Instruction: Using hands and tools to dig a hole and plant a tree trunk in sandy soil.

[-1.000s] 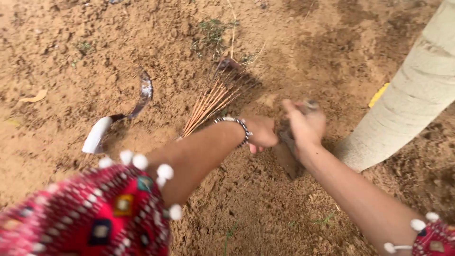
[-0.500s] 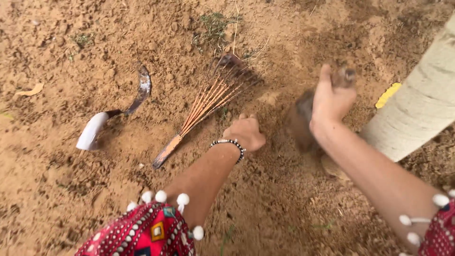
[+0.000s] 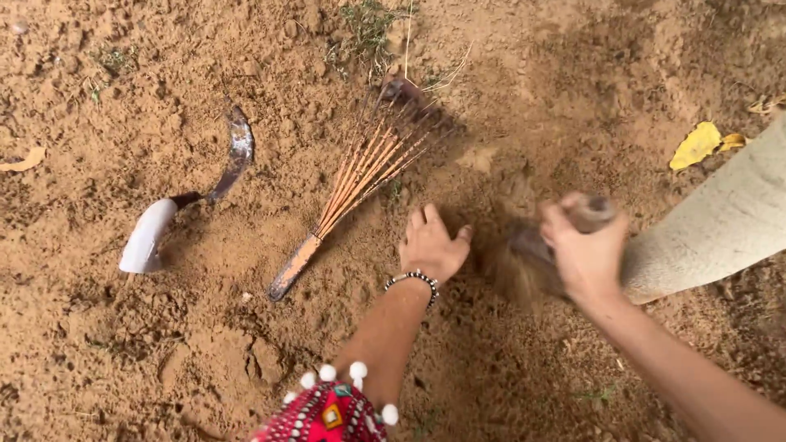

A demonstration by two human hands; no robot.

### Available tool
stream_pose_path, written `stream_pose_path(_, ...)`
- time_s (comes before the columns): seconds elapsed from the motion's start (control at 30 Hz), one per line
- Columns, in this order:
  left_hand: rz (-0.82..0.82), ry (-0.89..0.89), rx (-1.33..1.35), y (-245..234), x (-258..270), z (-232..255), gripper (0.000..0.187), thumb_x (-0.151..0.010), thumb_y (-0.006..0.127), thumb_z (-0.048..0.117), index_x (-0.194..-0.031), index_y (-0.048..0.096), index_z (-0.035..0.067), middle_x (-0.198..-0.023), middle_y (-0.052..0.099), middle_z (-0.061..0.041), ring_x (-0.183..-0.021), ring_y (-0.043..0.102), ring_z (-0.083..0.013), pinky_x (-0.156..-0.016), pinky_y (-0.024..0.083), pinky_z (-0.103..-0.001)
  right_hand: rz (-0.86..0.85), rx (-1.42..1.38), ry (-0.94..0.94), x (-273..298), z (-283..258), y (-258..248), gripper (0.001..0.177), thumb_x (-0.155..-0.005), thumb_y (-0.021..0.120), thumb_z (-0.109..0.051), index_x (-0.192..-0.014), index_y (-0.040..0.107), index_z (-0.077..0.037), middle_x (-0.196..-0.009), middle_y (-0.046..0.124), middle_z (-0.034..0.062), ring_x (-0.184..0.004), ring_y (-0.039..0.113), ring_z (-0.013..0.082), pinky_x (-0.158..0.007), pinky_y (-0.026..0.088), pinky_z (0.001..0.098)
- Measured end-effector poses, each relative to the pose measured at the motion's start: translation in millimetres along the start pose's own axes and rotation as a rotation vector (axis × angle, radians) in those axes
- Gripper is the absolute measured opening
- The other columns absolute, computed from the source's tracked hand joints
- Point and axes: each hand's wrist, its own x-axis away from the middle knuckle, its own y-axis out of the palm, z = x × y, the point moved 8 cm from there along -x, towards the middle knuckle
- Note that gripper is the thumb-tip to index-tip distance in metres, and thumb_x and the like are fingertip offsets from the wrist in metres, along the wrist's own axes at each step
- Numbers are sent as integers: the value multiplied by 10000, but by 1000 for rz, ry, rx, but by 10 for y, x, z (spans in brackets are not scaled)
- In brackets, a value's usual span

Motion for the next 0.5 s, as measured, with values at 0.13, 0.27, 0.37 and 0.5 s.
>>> stream_pose_path(0.13,-17,-37,13,55,33,-127,748,-951,598,461,-1501,257,86,-1592,265,-143,-1500,246,-296,-1215,255,-496,47,-222,-36,-111,-399,-25,171,-901,598,51,-800,487,-32,-664,546,44,-475,490,125,-415,392,283)
stream_pose_path(0.27,-54,-19,-2,81,39,-138,751,-950,585,436,-1524,240,97,-1583,295,-128,-1500,264,-276,-1225,252,-479,215,-246,-160,-465,-443,-8,221,-936,641,22,-857,470,-93,-720,572,-1,-513,510,87,-454,443,239)
stream_pose_path(0.37,-70,9,-20,111,85,-167,769,-954,573,419,-1543,197,98,-1597,259,-134,-1508,239,-269,-1239,214,-467,277,-116,-265,-444,48,91,273,-979,686,-4,-827,478,-93,-728,571,-3,-584,517,89,-565,450,225)
stream_pose_path(0.5,-20,63,-41,173,121,-212,863,-963,564,418,-1587,61,97,-1660,89,-142,-1540,98,-270,-1249,110,-469,189,145,-414,243,-17,363,301,-923,684,-6,-669,568,-117,-609,560,0,-512,451,95,-527,313,213)
